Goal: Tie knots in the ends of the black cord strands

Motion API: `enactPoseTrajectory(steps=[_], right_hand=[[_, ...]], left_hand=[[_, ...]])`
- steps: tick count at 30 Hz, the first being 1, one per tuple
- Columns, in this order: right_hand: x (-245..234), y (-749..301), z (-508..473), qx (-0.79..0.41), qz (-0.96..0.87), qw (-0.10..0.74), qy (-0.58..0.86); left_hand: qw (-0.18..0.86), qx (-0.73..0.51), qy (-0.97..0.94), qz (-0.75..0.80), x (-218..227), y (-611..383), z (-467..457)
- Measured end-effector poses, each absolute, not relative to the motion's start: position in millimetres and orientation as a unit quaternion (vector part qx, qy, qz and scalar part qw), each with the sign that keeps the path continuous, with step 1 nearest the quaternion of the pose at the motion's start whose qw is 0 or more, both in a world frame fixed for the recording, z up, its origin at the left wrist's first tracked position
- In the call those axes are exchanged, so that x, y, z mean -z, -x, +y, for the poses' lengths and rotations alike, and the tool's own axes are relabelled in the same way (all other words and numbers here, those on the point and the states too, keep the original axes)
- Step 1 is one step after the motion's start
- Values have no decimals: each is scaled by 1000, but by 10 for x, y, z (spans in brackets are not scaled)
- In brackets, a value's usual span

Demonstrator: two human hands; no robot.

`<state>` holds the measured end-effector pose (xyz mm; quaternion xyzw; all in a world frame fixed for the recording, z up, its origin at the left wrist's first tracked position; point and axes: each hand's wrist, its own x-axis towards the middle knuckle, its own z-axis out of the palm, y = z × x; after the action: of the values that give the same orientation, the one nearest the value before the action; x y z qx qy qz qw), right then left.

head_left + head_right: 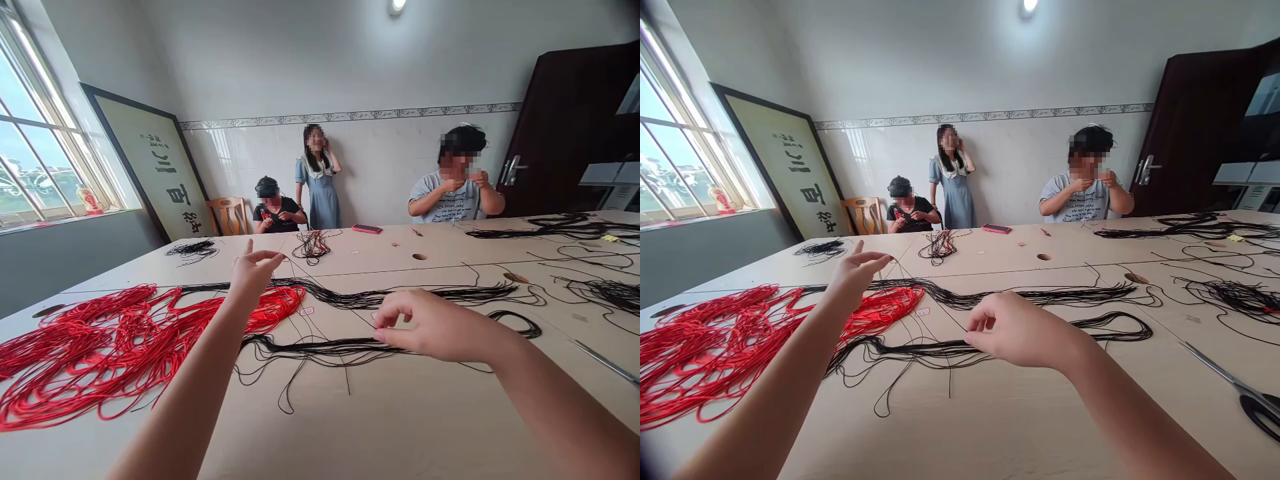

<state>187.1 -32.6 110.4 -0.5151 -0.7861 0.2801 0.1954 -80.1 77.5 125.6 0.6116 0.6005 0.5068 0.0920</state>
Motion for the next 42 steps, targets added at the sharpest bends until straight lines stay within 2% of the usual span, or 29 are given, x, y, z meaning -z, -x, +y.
enactPoseTrajectory(steps=[3, 7, 12, 16, 28, 31, 36, 42], right_hand=[[-1096, -1836, -290, -212, -769, 282, 533], [-1075, -1800, -171, -77, -723, 410, 550], [-1052, -1848, -45, -19, -672, 496, 549], [-1071, -1885, -39, 19, -662, 518, 542], [-1086, -1875, -42, 10, -651, 529, 544], [-1132, -1889, -87, -48, -650, 550, 522], [-1235, -1962, -216, -401, -700, 517, 286], [-1219, -1983, -204, -430, -677, 538, 261]], left_hand=[[96, -500, -626, 591, -1346, 748, 666], [50, -500, -664, 554, -1498, 648, 433], [52, -487, -686, 539, -1586, 599, 266], [56, -481, -681, 549, -1591, 616, 273], [62, -462, -690, 553, -1573, 639, 326], [61, -466, -687, 554, -1562, 646, 343], [64, -461, -684, 562, -1565, 639, 339], [58, -465, -686, 557, -1572, 638, 347]])
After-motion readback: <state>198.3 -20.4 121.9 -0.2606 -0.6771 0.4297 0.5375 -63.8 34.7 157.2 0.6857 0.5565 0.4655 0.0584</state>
